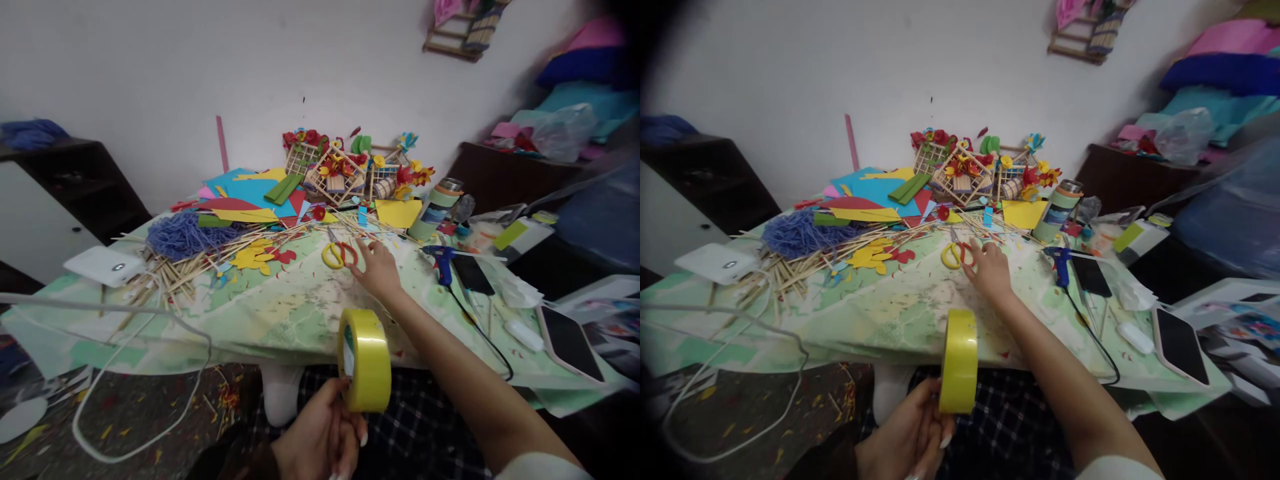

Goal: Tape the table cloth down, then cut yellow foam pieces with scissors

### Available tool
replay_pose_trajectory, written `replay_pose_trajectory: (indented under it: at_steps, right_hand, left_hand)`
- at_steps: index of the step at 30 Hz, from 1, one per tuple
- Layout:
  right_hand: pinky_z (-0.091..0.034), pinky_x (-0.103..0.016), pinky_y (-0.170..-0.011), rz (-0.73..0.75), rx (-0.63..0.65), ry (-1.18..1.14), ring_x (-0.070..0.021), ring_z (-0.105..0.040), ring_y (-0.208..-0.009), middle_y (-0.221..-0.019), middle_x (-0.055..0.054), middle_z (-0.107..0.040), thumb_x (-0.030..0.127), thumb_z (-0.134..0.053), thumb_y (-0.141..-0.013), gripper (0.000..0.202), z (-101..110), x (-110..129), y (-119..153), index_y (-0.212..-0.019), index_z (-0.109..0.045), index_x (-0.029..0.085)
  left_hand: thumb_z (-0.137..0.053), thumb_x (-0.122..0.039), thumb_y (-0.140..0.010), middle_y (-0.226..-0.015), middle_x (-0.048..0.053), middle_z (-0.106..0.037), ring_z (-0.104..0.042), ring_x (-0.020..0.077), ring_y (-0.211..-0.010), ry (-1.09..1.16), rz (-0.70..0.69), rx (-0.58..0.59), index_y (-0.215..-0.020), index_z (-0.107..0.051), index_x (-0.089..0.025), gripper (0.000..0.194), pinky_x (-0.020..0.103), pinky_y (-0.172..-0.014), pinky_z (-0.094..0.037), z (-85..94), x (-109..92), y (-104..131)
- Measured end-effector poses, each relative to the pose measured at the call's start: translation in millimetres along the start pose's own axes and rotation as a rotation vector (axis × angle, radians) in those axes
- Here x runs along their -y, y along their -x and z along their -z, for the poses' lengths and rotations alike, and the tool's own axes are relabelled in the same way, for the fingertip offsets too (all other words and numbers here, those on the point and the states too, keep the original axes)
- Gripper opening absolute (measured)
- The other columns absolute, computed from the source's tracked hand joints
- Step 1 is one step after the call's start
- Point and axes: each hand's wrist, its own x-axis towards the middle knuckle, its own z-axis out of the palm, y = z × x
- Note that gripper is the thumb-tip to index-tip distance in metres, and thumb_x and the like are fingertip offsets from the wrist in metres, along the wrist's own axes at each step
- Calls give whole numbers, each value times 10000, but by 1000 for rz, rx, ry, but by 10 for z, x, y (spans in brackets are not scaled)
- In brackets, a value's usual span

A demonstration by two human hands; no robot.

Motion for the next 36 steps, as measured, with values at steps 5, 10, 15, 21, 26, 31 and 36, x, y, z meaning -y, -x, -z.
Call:
replay_pose_trajectory:
  at_steps: [5, 10, 15, 21, 26, 31, 36]
  right_hand:
    - [-494, -309, -756, 28, -19, -636, -183, -579, -870, -1009, -75, -585, 375, -478, -915, 256, 685, 90, 640, -1082, -579, 209]
    - [-437, -434, -992, 181, 2, -612, -281, -416, -1255, -1355, -136, -389, 408, -475, -897, 524, 1006, 437, 1497, -1373, -354, 222]
    - [-424, -491, -1032, 154, 51, -294, -304, -357, -1316, -1462, -131, -289, 423, -537, -862, 631, 797, 630, 1470, -1425, -304, 258]
    - [-423, -482, -991, 26, 99, -166, -322, -485, -1163, -1266, -149, -541, 557, -477, -863, 570, 737, 561, 827, -1306, -499, 200]
    - [-453, -369, -880, -157, 346, -304, -268, -593, -1004, -1078, -116, -646, 599, -382, -889, 522, 625, 335, 223, -1099, -645, 200]
    - [-480, -319, -741, -360, 583, -457, -226, -634, -833, -950, -81, -700, 724, -348, -826, 645, 444, 72, -211, -914, -694, 187]
    - [-492, -309, -639, -473, 618, -390, -229, -645, -789, -986, -121, -697, 735, -404, -790, 657, 367, 22, -498, -925, -689, 158]
  left_hand:
    - [-39, -594, -893, -252, 47, -400, -338, 124, -198, 22, -21, 104, -478, -549, -150, 794, 215, -275, -255, 61, -31, -32]
    - [-10, -643, -880, -261, 41, -399, -347, 118, -196, -7, -2, 70, -491, -550, -133, 839, 215, -257, -209, 29, -93, -42]
    - [-34, -652, -875, -392, 65, -537, -438, 115, -274, -191, -237, -141, -634, -586, -108, 812, 204, -308, -254, -19, -157, 169]
    - [-272, -434, -961, -946, 116, -691, -627, 201, -912, -914, -1133, -933, -987, -618, -142, 454, 353, -865, -475, 314, -254, 342]
    - [-385, -338, -950, -1415, 76, -485, -396, 217, -1320, -1795, -1195, -1048, -1376, -438, -177, 459, 393, -1084, -312, 573, -302, 180]
    - [-386, -355, -951, -1420, -3, -485, -402, 202, -1316, -1990, -1240, -1082, -1315, -529, -227, 411, 346, -1097, -233, 641, -269, 83]
    - [-380, -274, -947, -1356, 10, -553, -456, 186, -1268, -1972, -1362, -1126, -1266, -579, -214, 380, 320, -1056, -274, 690, -263, 41]
